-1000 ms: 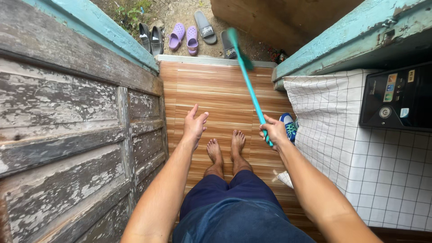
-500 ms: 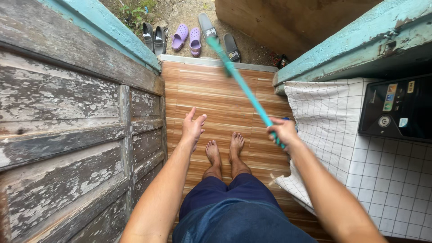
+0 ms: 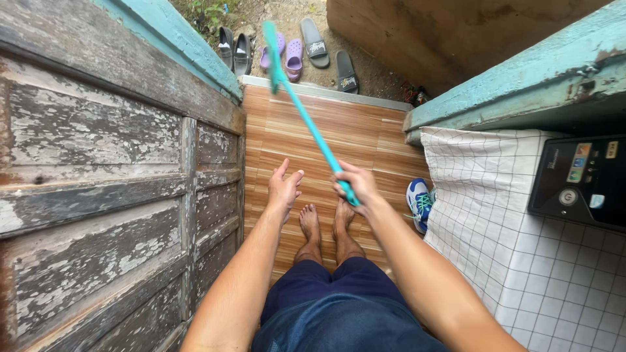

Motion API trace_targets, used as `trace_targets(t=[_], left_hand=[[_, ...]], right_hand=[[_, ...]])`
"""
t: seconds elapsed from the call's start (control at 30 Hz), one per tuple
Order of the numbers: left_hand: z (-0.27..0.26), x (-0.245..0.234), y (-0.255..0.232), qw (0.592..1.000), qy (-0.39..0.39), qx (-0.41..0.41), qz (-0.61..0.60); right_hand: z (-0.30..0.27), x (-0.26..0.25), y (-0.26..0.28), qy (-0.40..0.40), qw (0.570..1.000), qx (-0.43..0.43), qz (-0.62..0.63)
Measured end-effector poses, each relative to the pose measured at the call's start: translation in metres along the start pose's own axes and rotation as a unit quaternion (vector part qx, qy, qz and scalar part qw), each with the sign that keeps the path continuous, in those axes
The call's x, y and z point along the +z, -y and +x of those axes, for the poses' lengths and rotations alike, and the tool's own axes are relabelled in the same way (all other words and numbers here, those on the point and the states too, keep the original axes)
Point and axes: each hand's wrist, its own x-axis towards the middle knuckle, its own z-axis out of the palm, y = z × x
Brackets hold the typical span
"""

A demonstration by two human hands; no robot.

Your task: The person sweeps debris across a wood-patterned floor using a blue hand broom, then applies a strip of blue tape to the base of a wall.

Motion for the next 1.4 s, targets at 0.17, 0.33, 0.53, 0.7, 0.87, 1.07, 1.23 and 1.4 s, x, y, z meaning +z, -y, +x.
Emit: trace_targets(t=[0.17,0.33,0.53,0.7,0.87,1.07,1.23,1.4], left_hand=[[-0.004,-0.016,-0.002,1.0,-0.021,0.002,-0.021],[-0.001,-0.033,0.009,0.999,-0.032,0.004,-0.034],[0.005,-0.038,0.017,0.997,-0.054,-0.025,-0.05],[0.004,-0.037,0.006,0.997,-0.061,0.001,-0.048],[-0.001,-0.048,0.003,0.997,-0.068,-0.003,-0.028],[0.002,-0.054,0.015,0.996,-0.076,-0.008,-0.041],[0.003,-0.055,0.017,0.996,-0.069,-0.012,-0.05],[0.003,-0.049,0.01,0.996,-0.081,-0.019,-0.041]], right_hand=[[0.106,0.043,-0.011,0.04,0.994,0.065,0.074],[0.088,0.043,-0.009,-0.019,0.997,-0.029,-0.068],[-0.001,0.048,-0.017,-0.036,0.996,-0.044,-0.076],[0.044,0.052,-0.026,0.03,0.996,0.084,0.004],[0.117,0.069,-0.016,0.008,0.995,0.001,-0.099],[0.037,0.086,0.011,0.006,0.986,-0.053,-0.158],[-0.084,0.091,-0.002,0.013,0.983,0.045,-0.179],[-0.074,0.073,-0.009,-0.013,0.978,0.163,-0.132]])
